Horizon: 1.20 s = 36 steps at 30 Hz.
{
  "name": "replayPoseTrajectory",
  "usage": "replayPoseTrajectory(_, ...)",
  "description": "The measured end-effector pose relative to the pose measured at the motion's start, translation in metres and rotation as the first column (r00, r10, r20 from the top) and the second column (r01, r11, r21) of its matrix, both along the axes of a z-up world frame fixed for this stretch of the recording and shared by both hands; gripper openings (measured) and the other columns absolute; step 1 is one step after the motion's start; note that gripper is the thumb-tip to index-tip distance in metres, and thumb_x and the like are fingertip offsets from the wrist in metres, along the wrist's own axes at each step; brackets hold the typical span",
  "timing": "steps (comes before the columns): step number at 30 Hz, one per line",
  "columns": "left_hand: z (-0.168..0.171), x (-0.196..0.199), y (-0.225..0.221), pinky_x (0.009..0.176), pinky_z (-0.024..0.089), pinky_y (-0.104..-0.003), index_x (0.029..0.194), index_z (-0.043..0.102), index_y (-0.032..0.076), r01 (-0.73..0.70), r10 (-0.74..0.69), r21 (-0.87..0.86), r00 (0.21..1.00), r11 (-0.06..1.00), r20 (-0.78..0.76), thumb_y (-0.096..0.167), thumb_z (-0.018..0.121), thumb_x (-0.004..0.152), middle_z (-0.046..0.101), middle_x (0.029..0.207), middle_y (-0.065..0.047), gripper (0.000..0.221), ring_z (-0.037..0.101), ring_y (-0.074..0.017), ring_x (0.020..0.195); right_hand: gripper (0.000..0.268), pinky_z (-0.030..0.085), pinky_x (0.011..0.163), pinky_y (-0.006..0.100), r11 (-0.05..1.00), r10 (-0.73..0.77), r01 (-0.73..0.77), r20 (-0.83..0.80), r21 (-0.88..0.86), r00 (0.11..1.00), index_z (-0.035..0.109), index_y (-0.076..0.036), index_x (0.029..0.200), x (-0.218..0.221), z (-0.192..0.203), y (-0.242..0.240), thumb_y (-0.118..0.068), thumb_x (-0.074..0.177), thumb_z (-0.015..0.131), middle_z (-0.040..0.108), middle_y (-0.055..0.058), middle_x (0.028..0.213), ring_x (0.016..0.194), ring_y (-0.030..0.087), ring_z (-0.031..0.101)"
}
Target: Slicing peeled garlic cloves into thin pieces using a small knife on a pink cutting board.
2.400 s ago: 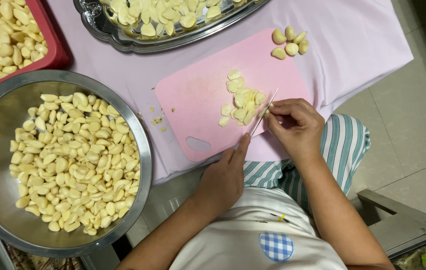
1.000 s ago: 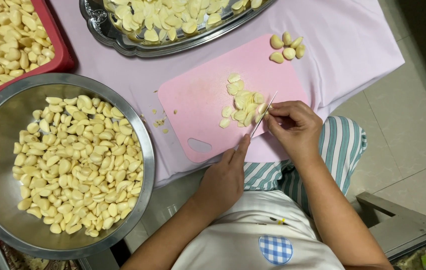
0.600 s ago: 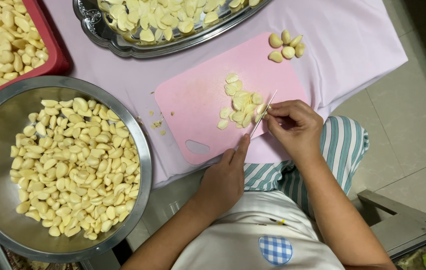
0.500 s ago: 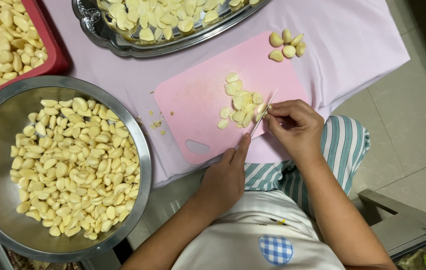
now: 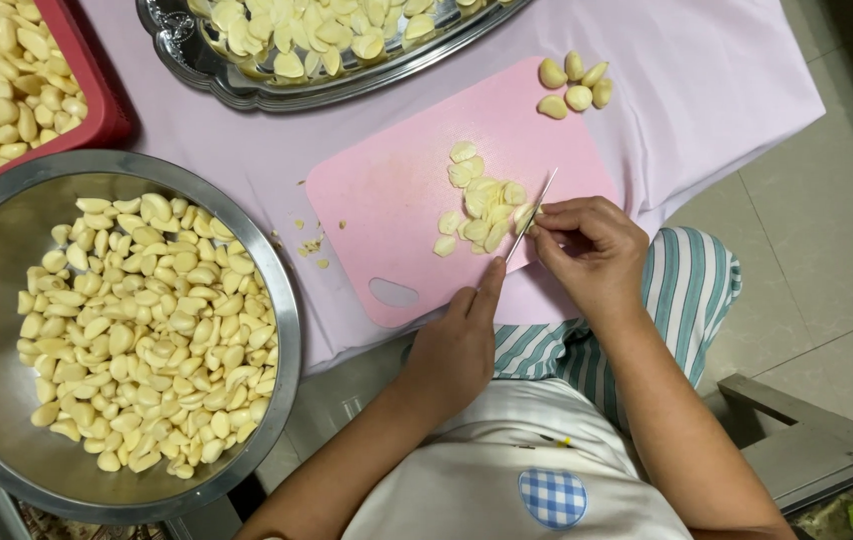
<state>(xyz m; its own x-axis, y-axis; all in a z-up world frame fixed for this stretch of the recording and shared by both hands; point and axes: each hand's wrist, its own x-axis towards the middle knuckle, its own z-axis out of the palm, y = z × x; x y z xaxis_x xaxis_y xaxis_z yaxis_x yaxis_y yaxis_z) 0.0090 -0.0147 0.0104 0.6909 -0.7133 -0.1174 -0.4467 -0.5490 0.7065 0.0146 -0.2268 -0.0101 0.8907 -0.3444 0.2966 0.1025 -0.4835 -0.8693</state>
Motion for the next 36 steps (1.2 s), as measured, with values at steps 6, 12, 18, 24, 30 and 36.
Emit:
replayPoseTrajectory(6, -0.008, -0.007, 0.0, 0.063, 0.065, -0.044, 0.163, 0.033, -0.006, -0.012, 0.009, 0.027, 0.994, 1.0, 0.109, -0.005, 0.058, 0.097, 0.065, 0.104, -0.028, 0.071, 0.076, -0.0382, 0.073, 0.014, 0.063, 0.065, 0.033, 1.0, -0.01, 0.01, 0.013, -0.02, 1.0, 0.083, -0.001, 0.093, 0.001, 0.003, 0.002, 0.007, 0.084, 0.089, 0.076, 0.02, 0.092, 0.083, 0.03, 0.075)
replayPoseTrajectory(12, 0.0, 0.005, 0.003, 0.078, 0.065, -0.044, 0.162, 0.035, -0.007, -0.105, 0.091, -0.135, 0.99, 0.985, -0.11, -0.001, 0.049, 0.102, 0.068, 0.118, -0.031, 0.061, 0.078, -0.0437, 0.095, 0.013, 0.063, 0.064, 0.032, 1.0, -0.011, 0.011, 0.03, 0.001, 0.999, 0.083, 0.001, 0.094, 0.0, 0.003, 0.002, 0.007, 0.084, 0.089, 0.076, 0.021, 0.092, 0.082, 0.031, 0.075)
replayPoseTrajectory(18, 0.011, -0.006, 0.01, 0.079, 0.065, -0.047, 0.163, 0.035, -0.004, -0.059, 0.057, -0.07, 0.998, 0.996, -0.021, 0.0, 0.053, 0.102, 0.068, 0.117, -0.033, 0.063, 0.077, -0.044, 0.094, 0.013, 0.063, 0.065, 0.032, 1.0, -0.015, 0.015, 0.038, 0.002, 0.999, 0.082, 0.001, 0.094, -0.001, 0.001, 0.003, 0.007, 0.085, 0.089, 0.076, 0.022, 0.092, 0.082, 0.03, 0.075)
replayPoseTrajectory(24, 0.003, -0.006, 0.013, 0.073, 0.065, -0.044, 0.164, 0.032, -0.004, -0.032, 0.032, -0.082, 0.999, 0.996, 0.01, -0.001, 0.052, 0.102, 0.067, 0.112, -0.032, 0.066, 0.077, -0.0415, 0.085, 0.013, 0.062, 0.063, 0.033, 1.0, -0.005, 0.005, 0.061, -0.013, 0.998, 0.082, 0.001, 0.093, -0.002, -0.004, 0.001, 0.005, 0.084, 0.09, 0.076, 0.022, 0.091, 0.082, 0.032, 0.075)
replayPoseTrajectory(30, 0.007, -0.007, 0.016, 0.07, 0.065, -0.046, 0.166, 0.03, -0.003, -0.013, 0.014, -0.073, 1.0, 0.997, 0.02, 0.001, 0.047, 0.102, 0.066, 0.109, -0.03, 0.066, 0.076, -0.0423, 0.082, 0.013, 0.062, 0.063, 0.033, 1.0, -0.003, 0.004, 0.054, -0.024, 0.999, 0.082, 0.0, 0.092, -0.001, -0.005, 0.0, 0.004, 0.084, 0.092, 0.077, 0.021, 0.092, 0.082, 0.032, 0.075)
replayPoseTrajectory(36, 0.0, -0.009, 0.014, 0.069, 0.064, -0.043, 0.166, 0.028, -0.003, 0.012, -0.009, -0.054, 0.999, 0.998, 0.047, 0.001, 0.048, 0.101, 0.065, 0.111, -0.029, 0.068, 0.076, -0.0407, 0.08, 0.012, 0.061, 0.064, 0.031, 1.0, -0.014, 0.015, 0.039, -0.003, 0.999, 0.082, 0.001, 0.093, -0.001, -0.002, 0.002, 0.006, 0.086, 0.09, 0.076, 0.022, 0.092, 0.082, 0.031, 0.075)
